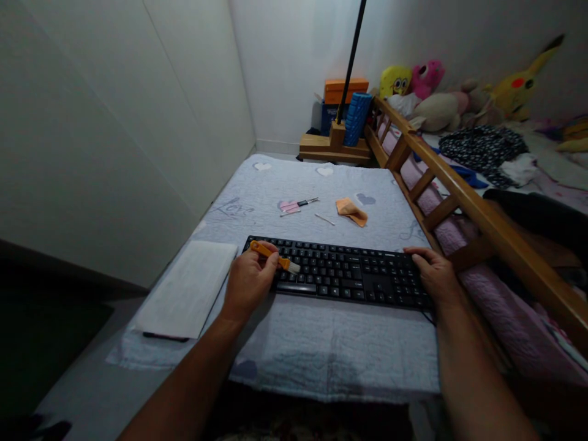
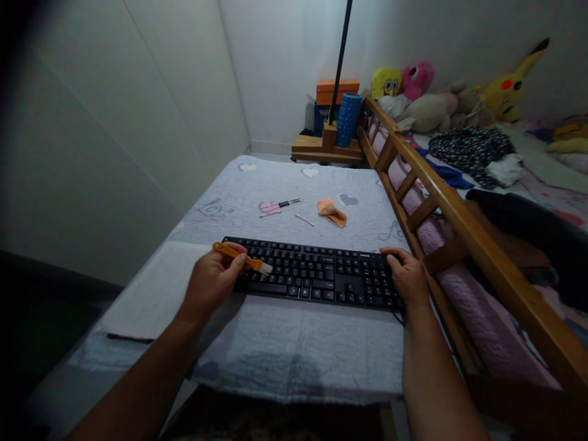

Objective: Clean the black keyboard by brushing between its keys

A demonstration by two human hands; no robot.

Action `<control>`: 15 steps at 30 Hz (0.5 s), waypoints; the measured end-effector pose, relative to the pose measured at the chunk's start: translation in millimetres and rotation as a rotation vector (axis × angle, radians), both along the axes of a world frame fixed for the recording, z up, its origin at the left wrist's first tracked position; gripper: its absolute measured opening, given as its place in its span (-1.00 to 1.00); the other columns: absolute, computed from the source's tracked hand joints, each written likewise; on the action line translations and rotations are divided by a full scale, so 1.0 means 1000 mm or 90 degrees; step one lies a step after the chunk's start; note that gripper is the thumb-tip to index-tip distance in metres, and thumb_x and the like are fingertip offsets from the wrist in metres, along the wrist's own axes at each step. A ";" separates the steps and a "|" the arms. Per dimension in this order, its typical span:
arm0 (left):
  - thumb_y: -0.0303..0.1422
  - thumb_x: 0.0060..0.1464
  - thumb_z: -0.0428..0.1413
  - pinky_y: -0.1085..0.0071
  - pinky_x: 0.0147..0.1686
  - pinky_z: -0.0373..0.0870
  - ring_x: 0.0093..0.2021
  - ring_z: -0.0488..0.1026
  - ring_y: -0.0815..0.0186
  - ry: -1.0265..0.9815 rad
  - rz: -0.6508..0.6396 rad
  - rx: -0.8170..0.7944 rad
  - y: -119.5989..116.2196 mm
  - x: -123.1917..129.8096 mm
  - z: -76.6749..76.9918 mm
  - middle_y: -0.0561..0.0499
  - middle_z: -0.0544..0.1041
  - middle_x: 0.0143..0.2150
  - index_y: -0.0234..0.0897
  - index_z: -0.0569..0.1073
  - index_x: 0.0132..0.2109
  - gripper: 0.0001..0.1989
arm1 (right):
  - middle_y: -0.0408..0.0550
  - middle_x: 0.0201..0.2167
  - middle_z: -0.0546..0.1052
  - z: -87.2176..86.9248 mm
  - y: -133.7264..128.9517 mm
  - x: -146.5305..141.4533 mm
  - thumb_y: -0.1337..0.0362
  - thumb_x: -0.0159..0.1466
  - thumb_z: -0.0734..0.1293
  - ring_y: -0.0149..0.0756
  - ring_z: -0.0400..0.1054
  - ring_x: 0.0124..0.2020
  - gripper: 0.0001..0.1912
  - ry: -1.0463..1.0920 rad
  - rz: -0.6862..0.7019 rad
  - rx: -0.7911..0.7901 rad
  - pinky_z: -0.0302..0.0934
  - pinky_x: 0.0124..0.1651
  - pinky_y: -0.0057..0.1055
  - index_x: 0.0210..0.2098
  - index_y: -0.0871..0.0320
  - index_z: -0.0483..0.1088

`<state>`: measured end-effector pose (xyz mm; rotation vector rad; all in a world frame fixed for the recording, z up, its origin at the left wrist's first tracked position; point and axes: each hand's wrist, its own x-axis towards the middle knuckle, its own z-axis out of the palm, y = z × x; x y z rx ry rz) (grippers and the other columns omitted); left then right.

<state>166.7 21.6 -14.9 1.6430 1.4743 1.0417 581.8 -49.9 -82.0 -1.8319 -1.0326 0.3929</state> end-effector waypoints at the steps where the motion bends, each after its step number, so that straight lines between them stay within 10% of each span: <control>1: -0.14 0.09 0.12 0.38 -0.39 0.43 -0.41 0.56 0.21 0.026 0.013 0.009 0.001 -0.005 0.002 -0.02 0.60 -0.43 -0.28 0.55 -0.24 -0.71 | -0.04 -0.19 0.68 0.000 0.000 0.000 0.12 0.17 0.34 -0.09 0.52 -0.10 -0.73 -0.002 0.001 -0.001 0.31 0.02 -0.23 -0.26 0.08 0.63; 15: -0.03 0.04 0.07 0.30 -0.28 0.45 -0.31 0.61 0.09 0.200 0.143 -0.002 0.014 -0.066 0.008 -0.09 0.63 -0.36 -0.26 0.57 -0.21 -0.59 | -0.04 -0.28 0.65 0.001 -0.001 0.000 0.10 0.16 0.34 -0.16 0.48 -0.27 -0.70 0.009 -0.004 -0.021 0.29 -0.20 -0.30 -0.25 0.09 0.64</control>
